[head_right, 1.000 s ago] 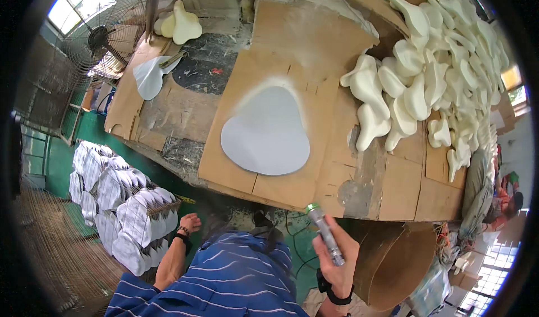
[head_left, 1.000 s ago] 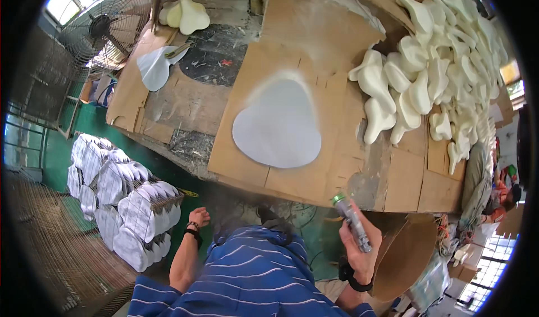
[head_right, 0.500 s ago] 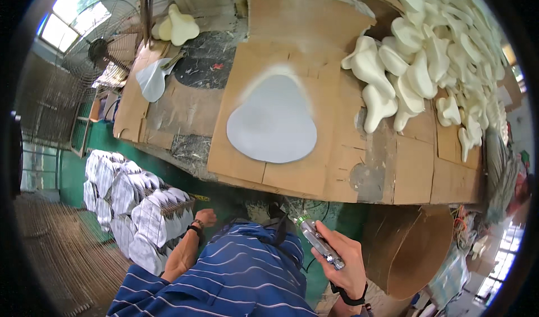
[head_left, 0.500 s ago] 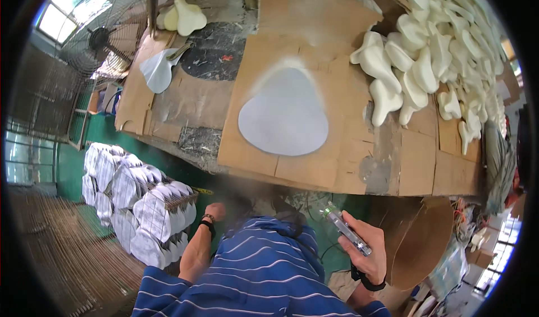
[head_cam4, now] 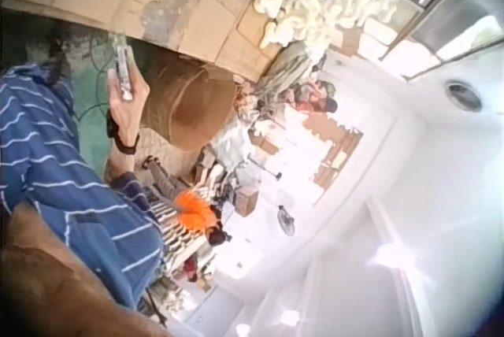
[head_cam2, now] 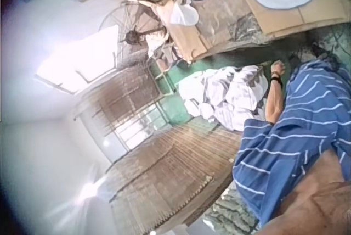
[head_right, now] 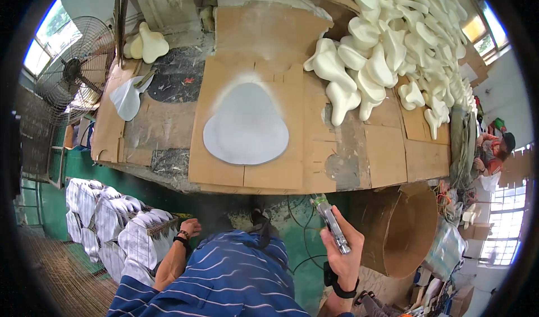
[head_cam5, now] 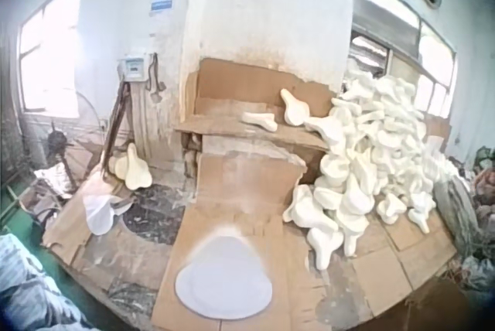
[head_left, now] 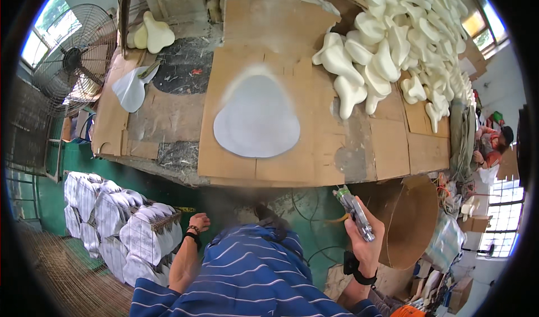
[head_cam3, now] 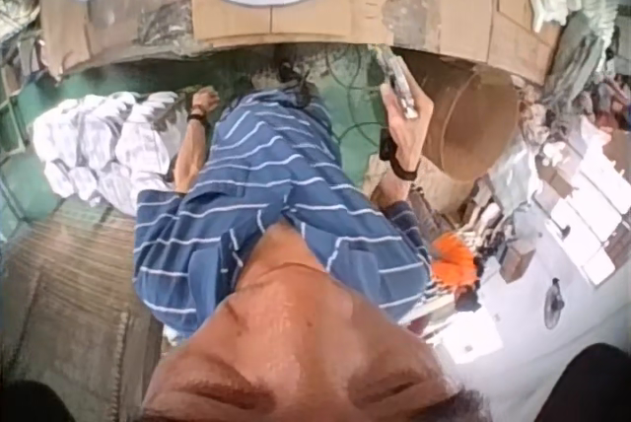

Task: The person uses a spray gun to apply a white coating to heart-shaped plastic parts. They pick up each part from a cardboard surface, spray it, and then place it onto a metal drying rack. The process is repeated for multiple parts throughout the clip.

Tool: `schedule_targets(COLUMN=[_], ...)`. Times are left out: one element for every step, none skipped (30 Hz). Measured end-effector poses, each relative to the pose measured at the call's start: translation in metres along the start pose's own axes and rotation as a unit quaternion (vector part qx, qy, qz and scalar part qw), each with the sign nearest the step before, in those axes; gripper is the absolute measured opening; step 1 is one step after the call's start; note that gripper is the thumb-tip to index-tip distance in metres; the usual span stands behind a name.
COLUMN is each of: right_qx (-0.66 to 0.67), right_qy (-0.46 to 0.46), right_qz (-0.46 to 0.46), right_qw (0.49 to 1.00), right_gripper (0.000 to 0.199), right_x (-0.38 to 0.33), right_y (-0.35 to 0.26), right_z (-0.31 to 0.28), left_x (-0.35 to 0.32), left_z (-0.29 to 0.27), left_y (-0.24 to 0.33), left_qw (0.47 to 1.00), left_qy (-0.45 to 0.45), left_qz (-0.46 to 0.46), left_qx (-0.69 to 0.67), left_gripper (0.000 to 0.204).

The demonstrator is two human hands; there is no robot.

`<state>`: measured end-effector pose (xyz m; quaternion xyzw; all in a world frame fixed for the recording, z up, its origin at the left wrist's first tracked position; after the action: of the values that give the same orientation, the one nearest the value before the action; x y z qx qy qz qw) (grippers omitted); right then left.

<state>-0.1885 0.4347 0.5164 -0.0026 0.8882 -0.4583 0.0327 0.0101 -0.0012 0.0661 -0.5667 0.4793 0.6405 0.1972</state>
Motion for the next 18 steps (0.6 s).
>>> schedule_targets(right_qx=[0.012,0.025,0.021,0.022,0.022,0.025,0.028,0.03,0.031,0.031,0.024,0.019,0.013,0.007,-0.002,-0.01,-0.021,-0.023], right_qy=[0.005,0.01,0.015,0.014,0.014,0.013,0.0,-0.012,-0.022,-0.032,-0.048,-0.067,-0.086,-0.101,-0.117,-0.134,-0.15,-0.145], right_qz=[-0.009,-0.019,-0.03,-0.04,-0.05,-0.058,-0.058,-0.063,-0.063,-0.064,-0.076,-0.088,-0.1,-0.109,-0.116,-0.122,-0.111,-0.117], right_qw=[1.0,0.999,0.999,0.999,0.998,0.998,0.998,0.997,0.997,0.997,0.996,0.994,0.991,0.989,0.986,0.983,0.982,0.982], right_gripper=[0.047,0.047,0.047,0.047,0.046,0.046,0.045,0.045,0.045,0.045,0.046,0.046,0.047,0.048,0.049,0.05,0.051,0.05], right_x=[0.003,0.006,0.01,0.015,0.02,0.024,0.028,0.031,0.031,0.031,0.03,0.029,0.027,0.025,0.022,0.019,0.016,0.012], right_y=[-0.001,-0.002,-0.007,-0.01,-0.014,-0.017,-0.023,-0.028,-0.031,-0.034,-0.037,-0.041,-0.045,-0.048,-0.049,-0.05,-0.051,-0.049], right_z=[0.006,0.011,0.016,0.023,0.029,0.035,0.037,0.04,0.042,0.044,0.044,0.045,0.045,0.045,0.044,0.042,0.04,0.04], left_x=[0.001,0.001,0.0,-0.002,-0.004,-0.003,-0.002,-0.002,-0.004,-0.004,-0.004,-0.003,-0.002,0.001,0.001,0.0,0.002,0.002], left_z=[-0.001,-0.002,-0.003,-0.005,-0.008,-0.012,-0.017,-0.021,-0.024,-0.025,-0.026,-0.03,-0.033,-0.038,-0.04,-0.041,-0.042,-0.041], left_y=[0.001,0.001,0.0,-0.001,-0.003,-0.006,-0.011,-0.014,-0.018,-0.02,-0.022,-0.027,-0.032,-0.034,-0.038,-0.043,-0.044,-0.045], left_qw=[1.0,1.0,1.0,1.0,1.0,1.0,1.0,0.999,0.999,0.999,0.999,0.998,0.998,0.998,0.997,0.997,0.997,0.997], left_qy=[0.001,-0.001,-0.002,-0.002,0.0,0.003,0.007,0.01,0.021,0.016,0.012,0.009,0.012,0.011,0.007,0.003,0.004,0.004], left_qz=[0.003,0.007,0.01,0.013,0.017,0.012,0.006,0.001,0.004,-0.003,-0.009,-0.015,-0.018,-0.027,-0.041,-0.054,-0.052,-0.053], left_qx=[-0.006,-0.004,-0.003,-0.004,-0.001,-0.013,-0.025,-0.036,-0.025,-0.034,-0.042,-0.052,-0.063,-0.062,-0.06,-0.059,-0.058,-0.057], left_gripper=[0.032,0.032,0.032,0.032,0.033,0.033,0.033,0.034,0.035,0.035,0.035,0.035,0.033,0.033,0.033,0.033,0.033,0.033])
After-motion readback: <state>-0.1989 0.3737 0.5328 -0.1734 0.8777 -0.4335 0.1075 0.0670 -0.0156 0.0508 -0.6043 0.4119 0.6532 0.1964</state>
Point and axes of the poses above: each hand's wrist, its own x-axis towards the middle knuckle, its own z-axis out of the palm, y = z × x, the point moved 1 cm from there along x, towards the middle knuckle, and after that the axes turned 5 degrees about -x, right-handed, at the moved point
